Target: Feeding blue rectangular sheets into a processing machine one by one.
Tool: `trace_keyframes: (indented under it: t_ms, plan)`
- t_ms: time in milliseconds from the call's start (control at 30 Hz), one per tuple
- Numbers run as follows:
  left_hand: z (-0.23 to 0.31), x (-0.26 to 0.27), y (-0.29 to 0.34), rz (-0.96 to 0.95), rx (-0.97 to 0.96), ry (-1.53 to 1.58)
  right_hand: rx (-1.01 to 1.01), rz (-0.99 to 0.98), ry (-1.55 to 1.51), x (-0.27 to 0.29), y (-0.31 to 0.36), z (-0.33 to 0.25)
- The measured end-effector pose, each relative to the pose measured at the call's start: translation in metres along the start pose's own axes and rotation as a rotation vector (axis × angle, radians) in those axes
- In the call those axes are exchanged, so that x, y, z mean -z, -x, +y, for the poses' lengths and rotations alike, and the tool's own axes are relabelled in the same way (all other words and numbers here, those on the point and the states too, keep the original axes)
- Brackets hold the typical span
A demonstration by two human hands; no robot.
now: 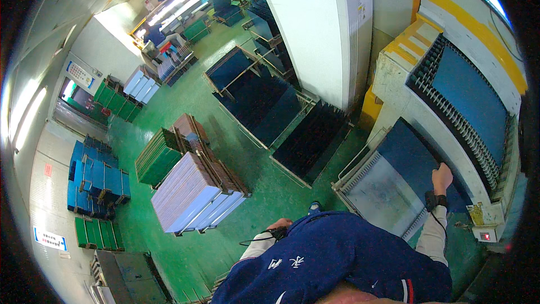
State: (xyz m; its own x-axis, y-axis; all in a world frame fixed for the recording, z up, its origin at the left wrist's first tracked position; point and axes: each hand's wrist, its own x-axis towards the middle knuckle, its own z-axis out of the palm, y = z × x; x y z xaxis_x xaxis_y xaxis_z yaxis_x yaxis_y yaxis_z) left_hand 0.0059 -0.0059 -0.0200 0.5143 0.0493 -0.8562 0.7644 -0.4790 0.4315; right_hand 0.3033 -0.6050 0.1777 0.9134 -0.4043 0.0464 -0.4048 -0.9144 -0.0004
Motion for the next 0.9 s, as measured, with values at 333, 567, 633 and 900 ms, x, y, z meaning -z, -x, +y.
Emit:
trace_keyframes:
  t_ms: [333, 567, 633, 900]
  plan:
    - [0.01, 0.0, 0.008, -0.004, 0.025, -0.046, -0.001, -0.012, -0.009, 0.004, 0.003, -0.001]
    - [0.014, 0.001, 0.019, 0.011, 0.031, -0.116, 0.018, -0.017, -0.028, 0.003, 0.001, -0.002]
    - [0.022, 0.001, 0.024, 0.013, 0.031, -0.142, 0.006, -0.03, -0.022, 0.007, 0.003, -0.003]
    - [-0.01, -0.005, -0.007, 0.019, -0.032, -0.054, -0.008, -0.064, -0.036, 0.014, 0.004, -0.007]
